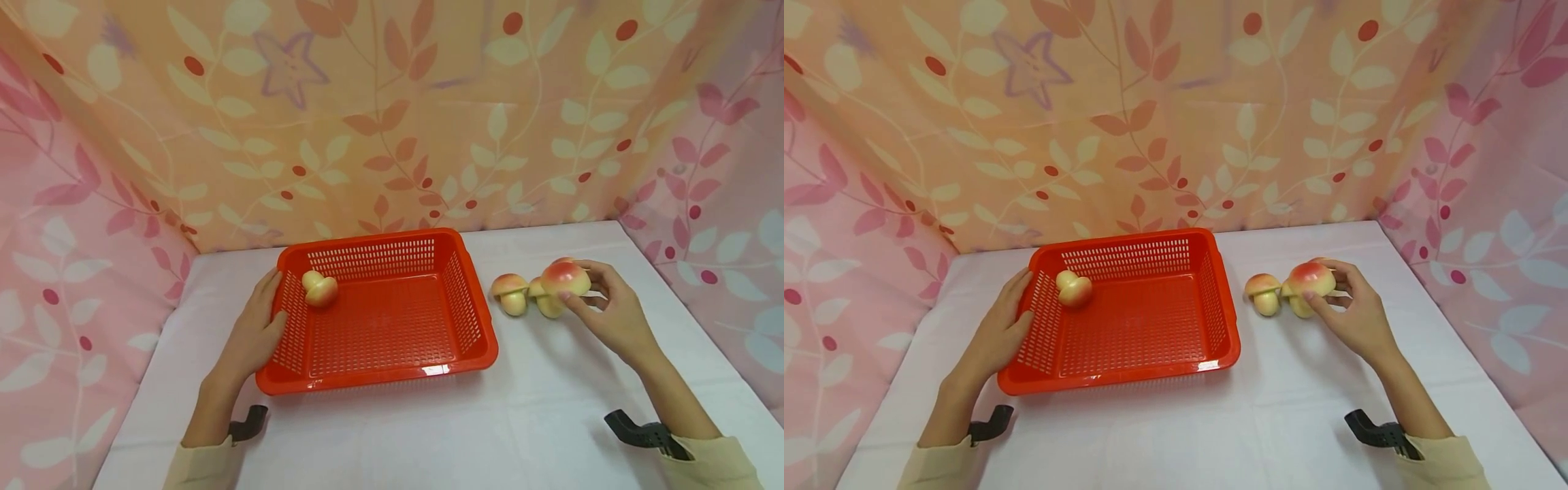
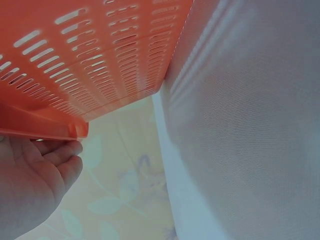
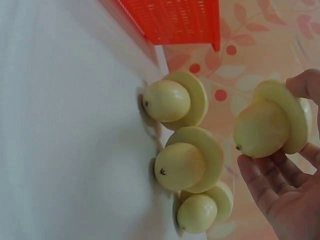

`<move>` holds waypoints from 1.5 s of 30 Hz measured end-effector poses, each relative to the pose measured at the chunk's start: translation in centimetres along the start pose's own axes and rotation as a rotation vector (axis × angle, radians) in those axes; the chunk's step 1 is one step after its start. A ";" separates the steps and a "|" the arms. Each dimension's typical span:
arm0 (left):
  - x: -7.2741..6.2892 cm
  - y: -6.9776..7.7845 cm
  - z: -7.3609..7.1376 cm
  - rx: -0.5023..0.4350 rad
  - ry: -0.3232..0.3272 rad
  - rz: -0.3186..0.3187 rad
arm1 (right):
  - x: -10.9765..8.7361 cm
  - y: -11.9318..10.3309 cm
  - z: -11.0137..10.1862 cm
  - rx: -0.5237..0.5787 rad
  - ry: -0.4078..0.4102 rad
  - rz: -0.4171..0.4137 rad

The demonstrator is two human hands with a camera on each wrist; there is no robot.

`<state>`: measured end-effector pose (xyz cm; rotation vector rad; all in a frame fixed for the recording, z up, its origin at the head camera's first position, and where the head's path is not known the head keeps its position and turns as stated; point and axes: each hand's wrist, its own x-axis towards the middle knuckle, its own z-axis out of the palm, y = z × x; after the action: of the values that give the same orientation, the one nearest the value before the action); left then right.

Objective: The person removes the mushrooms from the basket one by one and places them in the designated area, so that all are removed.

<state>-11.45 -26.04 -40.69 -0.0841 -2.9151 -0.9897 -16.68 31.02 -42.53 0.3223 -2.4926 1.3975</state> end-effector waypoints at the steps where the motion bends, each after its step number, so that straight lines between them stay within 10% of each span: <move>1: 0.0 0.0 0.0 -0.001 0.000 0.001 | 0.0 0.1 -0.1 -0.004 0.007 0.003; 45: 0.0 -0.4 0.1 -0.024 0.011 0.030 | 0.9 5.6 -3.9 -0.110 0.161 0.244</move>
<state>-11.52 -26.31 -41.05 -0.1220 -2.8837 -1.0171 -18.81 37.18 -44.73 -0.1167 -2.5257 1.3050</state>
